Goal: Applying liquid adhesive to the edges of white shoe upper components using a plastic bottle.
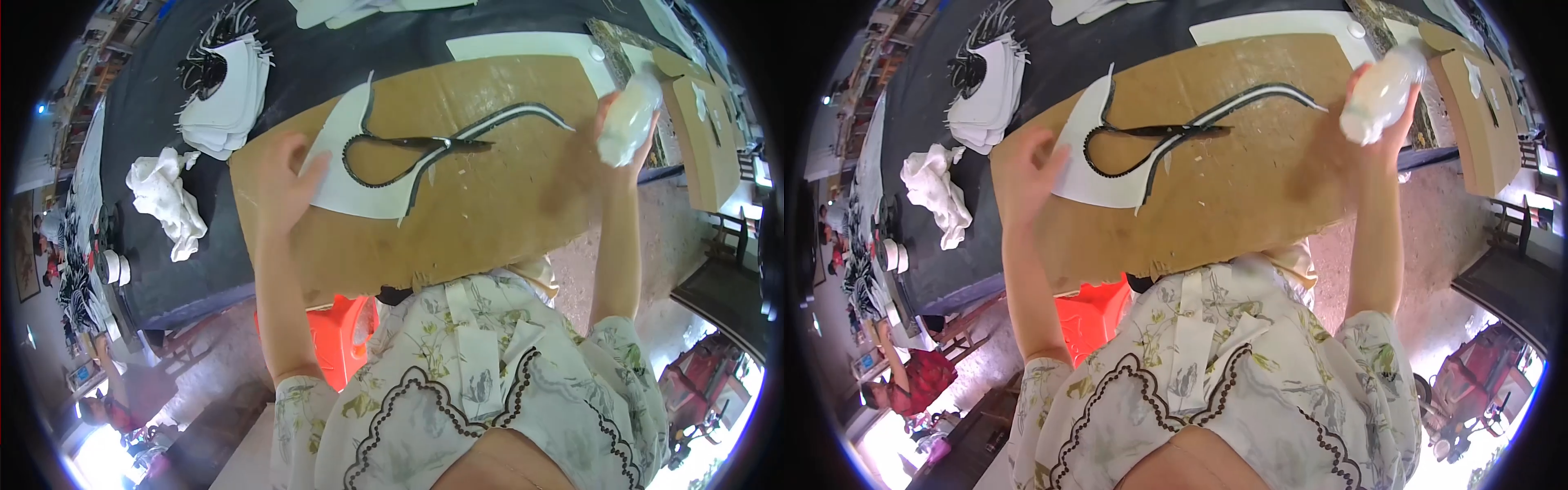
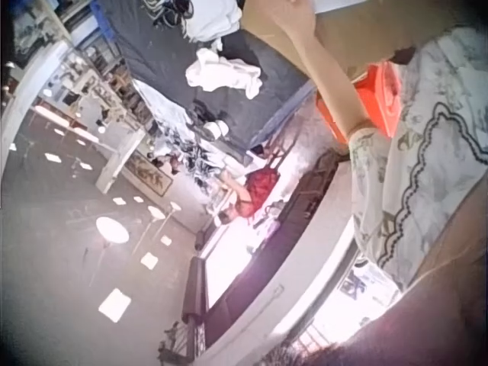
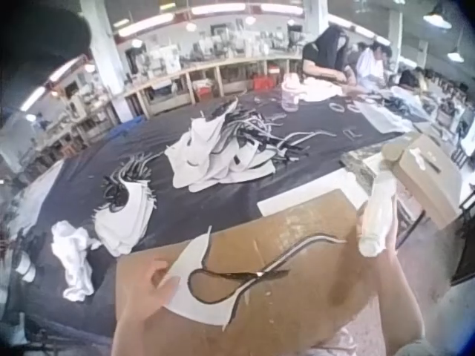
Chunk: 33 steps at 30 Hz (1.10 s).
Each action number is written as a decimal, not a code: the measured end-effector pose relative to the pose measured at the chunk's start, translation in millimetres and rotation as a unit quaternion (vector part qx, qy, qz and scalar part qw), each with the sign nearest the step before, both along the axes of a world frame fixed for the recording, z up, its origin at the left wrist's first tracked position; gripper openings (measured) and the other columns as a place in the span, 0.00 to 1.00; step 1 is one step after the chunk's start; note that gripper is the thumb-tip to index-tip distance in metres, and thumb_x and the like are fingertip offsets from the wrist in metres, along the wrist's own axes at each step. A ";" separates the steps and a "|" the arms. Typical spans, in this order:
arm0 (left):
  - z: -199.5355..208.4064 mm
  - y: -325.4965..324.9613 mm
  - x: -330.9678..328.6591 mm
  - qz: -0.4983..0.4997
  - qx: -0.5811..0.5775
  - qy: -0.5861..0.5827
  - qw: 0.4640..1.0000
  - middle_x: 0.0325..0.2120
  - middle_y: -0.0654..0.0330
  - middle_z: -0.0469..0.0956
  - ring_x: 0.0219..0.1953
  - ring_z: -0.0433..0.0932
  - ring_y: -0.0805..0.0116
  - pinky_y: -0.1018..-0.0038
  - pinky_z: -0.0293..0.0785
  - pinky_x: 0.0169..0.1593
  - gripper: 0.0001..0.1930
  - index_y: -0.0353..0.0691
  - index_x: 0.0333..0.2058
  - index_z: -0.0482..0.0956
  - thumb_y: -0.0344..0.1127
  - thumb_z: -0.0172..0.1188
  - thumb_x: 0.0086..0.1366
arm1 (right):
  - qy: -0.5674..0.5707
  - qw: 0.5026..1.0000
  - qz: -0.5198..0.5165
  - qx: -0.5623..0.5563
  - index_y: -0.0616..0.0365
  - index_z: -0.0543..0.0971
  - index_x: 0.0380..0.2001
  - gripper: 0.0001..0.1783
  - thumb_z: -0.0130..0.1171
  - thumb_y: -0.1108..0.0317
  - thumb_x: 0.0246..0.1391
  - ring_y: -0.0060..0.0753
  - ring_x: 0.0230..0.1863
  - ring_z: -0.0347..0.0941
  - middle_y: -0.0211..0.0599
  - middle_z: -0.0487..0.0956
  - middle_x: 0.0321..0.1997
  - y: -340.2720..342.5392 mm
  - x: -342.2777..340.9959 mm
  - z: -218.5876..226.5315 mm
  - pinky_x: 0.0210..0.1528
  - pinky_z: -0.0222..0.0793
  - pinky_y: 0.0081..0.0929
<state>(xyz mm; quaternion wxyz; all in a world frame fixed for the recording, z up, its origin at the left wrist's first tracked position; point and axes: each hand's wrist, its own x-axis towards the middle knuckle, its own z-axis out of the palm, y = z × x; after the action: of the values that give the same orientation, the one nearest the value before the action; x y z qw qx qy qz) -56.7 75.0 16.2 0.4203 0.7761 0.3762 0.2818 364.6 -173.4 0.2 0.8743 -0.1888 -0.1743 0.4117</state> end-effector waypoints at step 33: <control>-4.2 67.2 90.8 -0.093 0.067 0.439 0.891 0.64 0.45 0.32 0.66 0.28 0.47 0.43 0.31 0.61 0.69 0.42 0.64 0.33 0.69 0.65 0.30 | 0.154 0.978 -0.080 -0.116 0.56 0.67 0.50 0.40 0.45 0.32 0.49 0.42 0.47 0.70 0.42 0.73 0.44 3.2 -34.7 -0.1 0.52 0.64 0.42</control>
<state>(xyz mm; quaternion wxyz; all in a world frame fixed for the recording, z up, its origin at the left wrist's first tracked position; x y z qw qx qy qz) 34.0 142.2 12.0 0.1841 0.8785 0.4287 -0.1031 329.9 -170.2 0.2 0.8929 -0.2365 0.0267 0.3822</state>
